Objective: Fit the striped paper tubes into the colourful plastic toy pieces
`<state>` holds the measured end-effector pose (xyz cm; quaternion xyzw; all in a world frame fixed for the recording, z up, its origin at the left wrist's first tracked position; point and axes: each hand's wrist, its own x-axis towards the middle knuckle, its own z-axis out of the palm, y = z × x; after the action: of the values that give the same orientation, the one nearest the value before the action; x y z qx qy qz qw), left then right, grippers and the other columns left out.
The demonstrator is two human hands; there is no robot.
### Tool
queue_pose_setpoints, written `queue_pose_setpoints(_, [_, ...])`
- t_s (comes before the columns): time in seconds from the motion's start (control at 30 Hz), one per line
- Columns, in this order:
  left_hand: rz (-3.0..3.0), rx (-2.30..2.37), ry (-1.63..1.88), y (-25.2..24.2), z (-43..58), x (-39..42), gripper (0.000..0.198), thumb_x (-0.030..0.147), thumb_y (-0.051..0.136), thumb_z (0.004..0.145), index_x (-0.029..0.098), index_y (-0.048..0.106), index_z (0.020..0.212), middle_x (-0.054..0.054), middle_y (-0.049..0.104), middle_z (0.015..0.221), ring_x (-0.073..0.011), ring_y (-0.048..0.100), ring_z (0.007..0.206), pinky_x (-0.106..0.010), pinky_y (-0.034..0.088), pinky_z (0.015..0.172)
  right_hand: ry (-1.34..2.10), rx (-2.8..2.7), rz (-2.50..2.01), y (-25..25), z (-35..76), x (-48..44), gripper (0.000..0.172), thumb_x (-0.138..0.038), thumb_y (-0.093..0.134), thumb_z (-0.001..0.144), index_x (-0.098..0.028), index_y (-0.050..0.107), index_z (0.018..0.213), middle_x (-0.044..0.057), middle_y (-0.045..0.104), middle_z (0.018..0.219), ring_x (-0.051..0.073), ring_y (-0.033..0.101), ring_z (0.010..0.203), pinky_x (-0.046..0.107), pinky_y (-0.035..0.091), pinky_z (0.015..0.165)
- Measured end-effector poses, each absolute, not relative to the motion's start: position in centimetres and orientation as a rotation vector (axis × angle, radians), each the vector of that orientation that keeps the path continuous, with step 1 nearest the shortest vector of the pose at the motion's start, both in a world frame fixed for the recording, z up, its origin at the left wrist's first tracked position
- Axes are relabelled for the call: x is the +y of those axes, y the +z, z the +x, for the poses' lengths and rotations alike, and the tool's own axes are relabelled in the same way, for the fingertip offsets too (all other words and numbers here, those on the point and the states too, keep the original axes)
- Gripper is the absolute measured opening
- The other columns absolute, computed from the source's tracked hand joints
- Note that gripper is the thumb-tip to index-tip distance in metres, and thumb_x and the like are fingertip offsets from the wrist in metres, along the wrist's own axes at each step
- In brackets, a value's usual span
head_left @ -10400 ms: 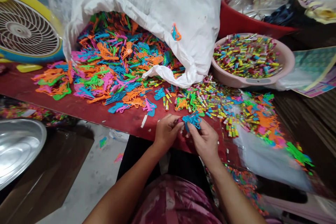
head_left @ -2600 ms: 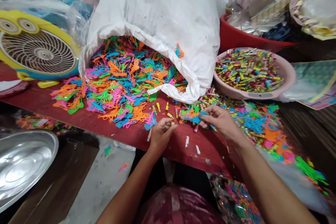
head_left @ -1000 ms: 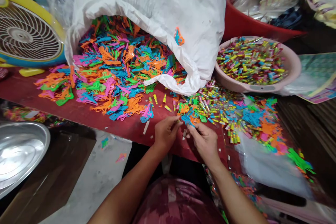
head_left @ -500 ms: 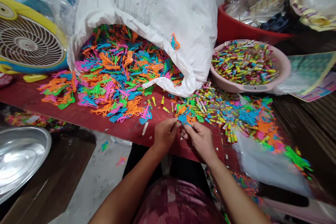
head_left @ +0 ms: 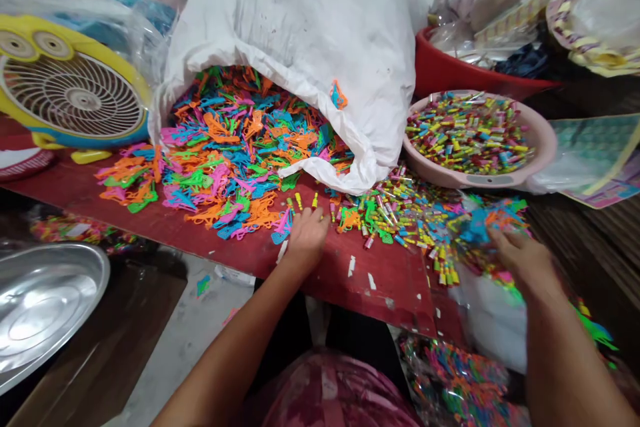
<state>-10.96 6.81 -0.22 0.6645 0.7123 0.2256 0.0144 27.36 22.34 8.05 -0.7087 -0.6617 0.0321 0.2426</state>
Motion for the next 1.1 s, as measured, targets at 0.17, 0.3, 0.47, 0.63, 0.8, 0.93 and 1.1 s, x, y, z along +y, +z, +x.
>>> queue_pose_setpoints(0.17, [2.116, 2.287, 0.619, -0.3, -10.4, 6.4, 0.019, 0.014, 0.045, 0.092, 0.018, 0.063, 0.09, -0.011, 0.061, 0.096, -0.026, 0.053, 0.088, -0.039, 0.039, 0.075, 0.01, -1.915, -1.952, 8.0, 23.9, 20.7, 0.035, -0.03, 0.066, 0.081, -0.016, 0.073, 0.111, 0.022, 0.073, 0.096, 0.03, 0.069, 0.079, 0.041, 0.047, 0.069])
queue_pose_setpoints(0.3, [2.129, 2.243, 0.664, -0.8, -9.3, 4.8, 0.017, 0.011, 0.045, 0.092, 0.019, 0.06, 0.095, -0.009, 0.062, 0.093, -0.0248, 0.055, 0.085, -0.037, 0.041, 0.074, 0.503, -2.264, -1.062, 6.9, 12.4, 17.0, 0.029, -0.037, 0.056, 0.09, -0.023, 0.072, 0.109, 0.01, 0.073, 0.106, 0.025, 0.067, 0.095, 0.038, 0.05, 0.084])
queue_pose_setpoints(0.47, [2.083, 2.147, 0.787, -1.9, -8.1, 3.0, 0.022, 0.012, 0.046, 0.093, 0.018, 0.059, 0.11, -0.008, 0.067, 0.094, -0.0236, 0.062, 0.088, -0.037, 0.047, 0.08, 0.656, -2.729, -0.301, 5.9, -1.4, 16.5, 0.032, -0.018, 0.049, 0.093, -0.02, 0.069, 0.117, 0.009, 0.069, 0.106, 0.021, 0.063, 0.095, 0.033, 0.048, 0.086])
queue_pose_setpoints(0.63, [1.98, 2.047, 0.898, -2.2, -8.2, 2.7, 0.024, 0.018, 0.053, 0.092, 0.019, 0.062, 0.115, -0.008, 0.071, 0.104, -0.0239, 0.066, 0.094, -0.037, 0.051, 0.083, 0.301, -3.078, 0.003, 3.8, -7.8, 17.4, 0.033, -0.005, 0.054, 0.085, -0.018, 0.072, 0.11, 0.01, 0.066, 0.108, 0.022, 0.057, 0.103, 0.033, 0.043, 0.088])
queue_pose_setpoints(0.8, [1.877, 1.956, 1.111, -1.8, -8.8, 2.4, 0.024, 0.021, 0.053, 0.093, 0.02, 0.065, 0.113, -0.007, 0.071, 0.1, -0.0226, 0.067, 0.092, -0.035, 0.052, 0.081, 0.171, -3.045, -0.15, 3.3, -6.8, 17.9, 0.02, -0.013, 0.057, 0.088, -0.016, 0.071, 0.101, 0.01, 0.063, 0.096, 0.022, 0.055, 0.092, 0.031, 0.041, 0.079])
queue_pose_setpoints(0.93, [1.508, 1.774, 1.6, -1.6, -9.4, 1.8, 0.024, 0.026, 0.053, 0.094, 0.021, 0.064, 0.115, -0.006, 0.071, 0.099, -0.0183, 0.066, 0.089, -0.03, 0.051, 0.08, 0.558, -2.745, -0.397, 4.1, -3.2, 17.7, 0.017, -0.02, 0.059, 0.088, -0.016, 0.07, 0.099, 0.006, 0.063, 0.087, 0.018, 0.056, 0.082, 0.029, 0.041, 0.076])
queue_pose_setpoints(1.1, [0.799, 1.579, 1.882, -1.6, -9.6, 2.3, 0.03, 0.037, 0.06, 0.091, 0.018, 0.062, 0.114, -0.002, 0.068, 0.083, -0.0115, 0.06, 0.066, -0.023, 0.047, 0.064, 1.479, -2.249, -0.746, 4.4, 1.6, 15.4, 0.026, -0.037, 0.055, 0.092, -0.017, 0.066, 0.08, 0.001, 0.064, 0.072, 0.013, 0.055, 0.063, 0.024, 0.043, 0.062])
